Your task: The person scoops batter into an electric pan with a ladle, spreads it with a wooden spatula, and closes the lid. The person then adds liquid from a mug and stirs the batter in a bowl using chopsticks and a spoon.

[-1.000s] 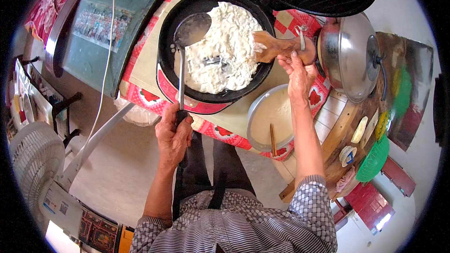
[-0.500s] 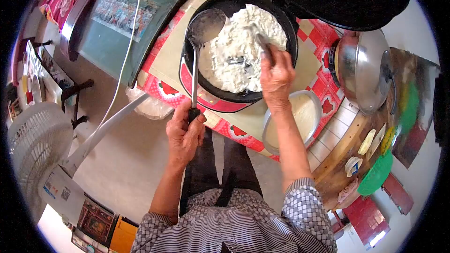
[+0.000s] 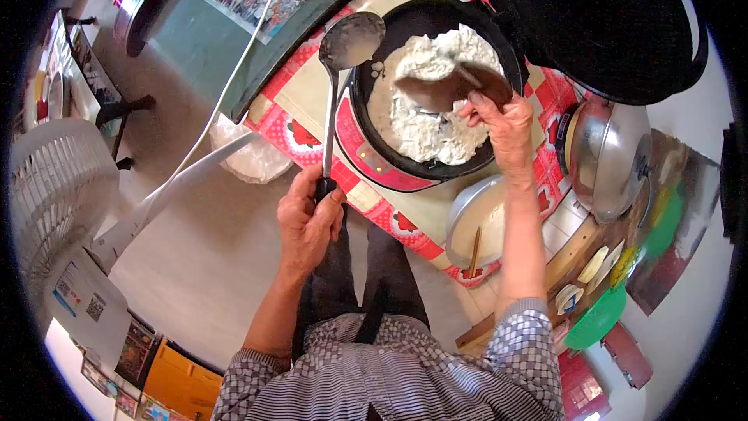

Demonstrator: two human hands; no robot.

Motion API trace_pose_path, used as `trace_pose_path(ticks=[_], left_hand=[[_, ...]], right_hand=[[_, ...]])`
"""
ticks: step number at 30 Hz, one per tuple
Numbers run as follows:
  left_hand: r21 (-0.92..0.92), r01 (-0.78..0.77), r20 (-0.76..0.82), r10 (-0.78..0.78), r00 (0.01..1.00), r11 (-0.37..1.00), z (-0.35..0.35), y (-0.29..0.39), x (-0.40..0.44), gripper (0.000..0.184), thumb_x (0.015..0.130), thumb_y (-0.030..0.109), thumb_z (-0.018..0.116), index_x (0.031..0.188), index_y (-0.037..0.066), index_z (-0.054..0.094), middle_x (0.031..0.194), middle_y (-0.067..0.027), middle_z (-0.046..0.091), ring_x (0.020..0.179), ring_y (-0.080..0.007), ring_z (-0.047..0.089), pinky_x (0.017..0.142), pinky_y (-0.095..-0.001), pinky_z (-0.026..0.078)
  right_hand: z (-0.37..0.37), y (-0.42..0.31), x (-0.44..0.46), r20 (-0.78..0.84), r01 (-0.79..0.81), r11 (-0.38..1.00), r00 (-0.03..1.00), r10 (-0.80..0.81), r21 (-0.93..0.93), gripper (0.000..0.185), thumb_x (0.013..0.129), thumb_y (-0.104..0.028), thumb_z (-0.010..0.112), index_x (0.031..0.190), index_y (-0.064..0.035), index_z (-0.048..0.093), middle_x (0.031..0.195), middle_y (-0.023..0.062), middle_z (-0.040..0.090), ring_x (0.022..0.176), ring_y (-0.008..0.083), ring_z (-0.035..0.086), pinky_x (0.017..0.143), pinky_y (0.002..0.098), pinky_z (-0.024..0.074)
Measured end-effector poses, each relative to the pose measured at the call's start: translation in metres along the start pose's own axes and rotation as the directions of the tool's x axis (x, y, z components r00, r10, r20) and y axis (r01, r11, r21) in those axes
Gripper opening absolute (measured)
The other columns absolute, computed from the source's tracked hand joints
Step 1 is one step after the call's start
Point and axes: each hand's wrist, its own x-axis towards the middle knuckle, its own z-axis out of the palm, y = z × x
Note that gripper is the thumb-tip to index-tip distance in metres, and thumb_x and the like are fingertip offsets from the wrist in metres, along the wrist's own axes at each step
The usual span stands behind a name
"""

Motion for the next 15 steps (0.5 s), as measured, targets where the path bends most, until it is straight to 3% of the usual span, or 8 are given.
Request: trace_pose_path(ticks=[2,5,10,15], left_hand=[[-0.005,0.008,-0.003,-0.008,1.000,1.000,-0.001,0.001,0.001,0.028,0.081,-0.001,0.048,0.109,-0.006,0.045,0.074,-0.0074,0.053,0.042,-0.0065,0.043,0.034,-0.0188,0.033],[-0.048,0.043,-0.020,-0.044,0.999,0.998,0.002,0.004,0.002,0.029,0.081,-0.002,0.047,0.110,-0.006,0.045,0.071,-0.0056,0.052,0.043,-0.0060,0.043,0.035,-0.0191,0.032],[-0.090,0.090,-0.062,-0.095,0.994,0.992,0.013,0.008,0.003,0.031,0.080,-0.004,0.048,0.111,-0.005,0.046,0.067,-0.0014,0.050,0.044,-0.0043,0.041,0.038,-0.0191,0.031],[-0.069,0.070,0.006,-0.070,0.998,0.995,0.020,-0.002,0.006,0.031,0.082,0.000,0.047,0.113,-0.006,0.043,0.073,-0.0061,0.051,0.044,-0.0073,0.043,0.036,-0.0198,0.034]], right_hand=[[-0.008,-0.011,0.008,0.168,-0.089,0.994,0.981,0.097,-0.057,0.023,0.082,-0.011,0.059,0.101,0.0000,0.060,0.071,0.0041,0.062,0.060,0.0076,0.055,0.053,0.0186,0.0436],[-0.012,-0.004,0.031,0.282,-0.124,0.983,0.946,0.158,-0.134,0.022,0.081,-0.007,0.058,0.102,0.0009,0.058,0.075,0.0048,0.062,0.060,0.0095,0.058,0.052,0.0205,0.0470],[-0.022,-0.001,0.086,0.183,-0.007,0.994,0.983,0.026,-0.107,0.018,0.082,-0.013,0.059,0.093,0.0005,0.059,0.067,0.0063,0.062,0.056,0.0090,0.058,0.051,0.0209,0.0479],[-0.028,-0.006,0.128,0.104,0.102,0.994,0.990,-0.096,-0.045,0.018,0.082,-0.012,0.059,0.094,0.0004,0.058,0.067,0.0061,0.062,0.054,0.0102,0.058,0.052,0.0210,0.0491]])
